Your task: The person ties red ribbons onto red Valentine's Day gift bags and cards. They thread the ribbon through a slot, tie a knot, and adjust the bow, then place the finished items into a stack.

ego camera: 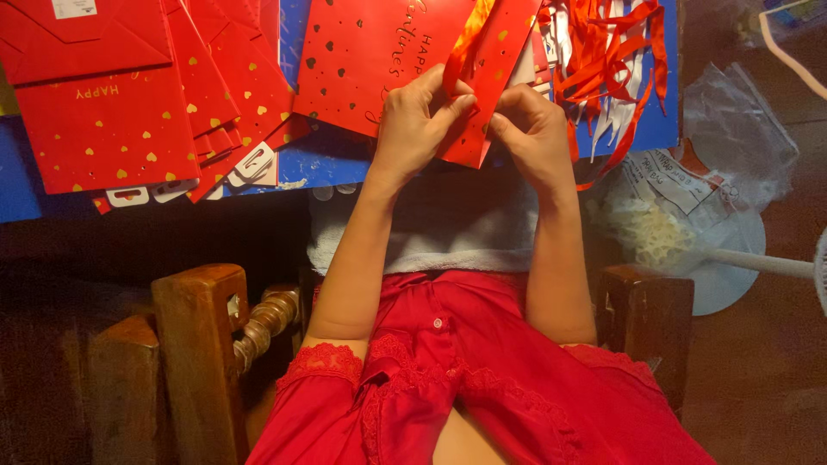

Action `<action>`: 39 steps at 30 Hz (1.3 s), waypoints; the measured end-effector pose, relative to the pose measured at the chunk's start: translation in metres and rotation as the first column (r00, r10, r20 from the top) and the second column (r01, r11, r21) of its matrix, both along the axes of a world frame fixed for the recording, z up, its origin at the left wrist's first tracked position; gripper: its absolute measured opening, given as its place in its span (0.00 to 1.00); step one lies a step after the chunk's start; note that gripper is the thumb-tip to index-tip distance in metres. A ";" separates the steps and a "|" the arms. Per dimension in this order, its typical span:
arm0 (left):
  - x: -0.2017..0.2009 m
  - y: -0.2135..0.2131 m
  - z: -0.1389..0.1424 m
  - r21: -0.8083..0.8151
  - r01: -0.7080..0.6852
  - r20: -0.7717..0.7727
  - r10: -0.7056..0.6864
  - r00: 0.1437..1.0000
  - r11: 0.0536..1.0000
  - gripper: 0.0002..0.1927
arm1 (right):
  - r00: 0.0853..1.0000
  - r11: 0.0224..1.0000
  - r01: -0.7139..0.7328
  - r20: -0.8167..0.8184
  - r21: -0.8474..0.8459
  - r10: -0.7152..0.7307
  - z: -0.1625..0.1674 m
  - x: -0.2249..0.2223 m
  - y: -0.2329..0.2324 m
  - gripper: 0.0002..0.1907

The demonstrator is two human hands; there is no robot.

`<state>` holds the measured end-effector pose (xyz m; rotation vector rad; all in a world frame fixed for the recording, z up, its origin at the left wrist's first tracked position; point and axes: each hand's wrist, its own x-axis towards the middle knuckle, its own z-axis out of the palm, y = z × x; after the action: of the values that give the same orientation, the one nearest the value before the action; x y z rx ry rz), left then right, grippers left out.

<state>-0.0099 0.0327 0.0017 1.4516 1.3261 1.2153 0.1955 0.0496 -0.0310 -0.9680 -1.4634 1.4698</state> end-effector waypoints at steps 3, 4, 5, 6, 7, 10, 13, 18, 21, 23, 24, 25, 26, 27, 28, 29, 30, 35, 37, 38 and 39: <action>-0.001 0.001 -0.001 0.001 0.009 0.000 -0.009 1.000 1.000 0.06 | 1.000 1.000 0.007 0.014 0.003 -0.007 0.000 0.000 -0.001 0.02; -0.001 0.001 -0.001 -0.008 0.010 0.010 -0.009 1.000 1.000 0.07 | 1.000 1.000 0.007 0.017 0.008 -0.007 0.000 0.000 0.000 0.02; -0.001 0.001 -0.001 -0.016 0.010 0.020 -0.009 1.000 1.000 0.07 | 1.000 1.000 0.006 0.021 0.013 -0.007 0.000 0.000 0.000 0.03; -0.001 0.000 -0.001 -0.024 0.010 0.030 -0.009 1.000 1.000 0.07 | 1.000 1.000 0.006 0.025 0.018 -0.006 0.001 0.000 0.000 0.03; -0.001 0.000 -0.001 -0.019 0.021 0.049 -0.020 0.999 1.000 0.07 | 1.000 1.000 0.000 0.009 0.016 0.000 0.001 -0.001 0.000 0.03; -0.002 -0.001 -0.003 -0.010 0.065 0.141 -0.063 0.988 0.998 0.06 | 1.000 1.000 -0.011 -0.029 0.011 0.011 0.003 -0.001 -0.001 0.03; -0.007 0.000 -0.003 -0.003 0.122 0.311 -0.115 0.943 0.992 0.04 | 0.999 0.999 0.037 -0.024 -0.015 -0.038 0.008 -0.004 -0.001 0.02; -0.019 0.002 0.000 0.136 -0.003 0.461 -0.061 0.885 0.991 0.06 | 0.983 0.978 0.182 -0.009 -0.103 -0.184 0.019 -0.009 -0.003 0.14; -0.025 0.002 0.001 0.113 -0.076 0.456 0.016 0.890 0.991 0.06 | 0.973 0.980 0.200 0.111 0.020 -0.201 0.018 -0.014 -0.001 0.04; -0.031 0.003 0.001 0.142 -0.116 0.531 0.023 0.847 0.983 0.06 | 0.967 0.974 0.217 0.120 0.071 -0.224 0.014 -0.015 -0.001 0.03; -0.034 0.004 0.000 0.154 -0.138 0.568 0.027 0.823 0.978 0.07 | 0.964 0.970 0.224 0.125 0.095 -0.235 0.012 -0.015 -0.001 0.03; -0.038 0.005 -0.002 0.110 -0.173 0.617 0.069 0.784 0.979 0.08 | 0.973 0.973 0.213 0.072 0.087 -0.219 0.009 -0.013 -0.002 0.03; -0.042 0.006 -0.004 0.065 -0.205 0.661 0.112 0.742 0.977 0.09 | 0.979 0.976 0.200 0.019 0.080 -0.202 0.008 -0.011 -0.003 0.03; -0.047 0.008 -0.006 0.019 -0.234 0.701 0.154 0.696 0.972 0.10 | 0.982 0.979 0.188 -0.036 0.075 -0.185 0.006 -0.009 -0.004 0.04; -0.052 0.008 -0.007 -0.023 -0.249 0.731 0.186 0.657 0.968 0.11 | 0.983 0.980 0.182 -0.023 0.080 -0.180 0.005 -0.007 -0.004 0.03; -0.059 0.008 -0.008 -0.066 -0.261 0.757 0.219 0.616 0.963 0.12 | 0.984 0.981 0.177 -0.011 0.083 -0.177 0.006 -0.004 -0.004 0.03; -0.066 0.008 -0.009 -0.108 -0.268 0.779 0.249 0.575 0.957 0.13 | 0.984 0.981 0.175 0.001 0.088 -0.176 0.006 -0.001 -0.004 0.02; -0.103 0.005 -0.010 -0.091 -0.273 0.868 0.211 0.450 0.958 0.14 | 0.992 0.992 0.128 0.006 0.004 -0.128 0.015 0.007 -0.008 0.03; -0.113 0.006 -0.011 -0.102 -0.299 0.887 0.222 0.405 0.949 0.15 | 0.991 0.992 0.129 0.043 0.000 -0.129 0.018 0.007 -0.009 0.04; -0.117 0.007 -0.012 -0.118 -0.333 0.886 0.251 0.391 0.936 0.16 | 0.989 0.991 0.133 0.063 -0.001 -0.133 0.019 0.006 -0.009 0.04; -0.121 0.008 -0.014 -0.135 -0.367 0.884 0.279 0.375 0.920 0.17 | 0.987 0.991 0.136 0.083 -0.003 -0.136 0.019 0.006 -0.010 0.05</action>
<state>-0.1309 0.0403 -0.0118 0.3362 0.7660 1.9425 0.2011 0.0401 -0.0121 -1.1230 -1.4211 1.3521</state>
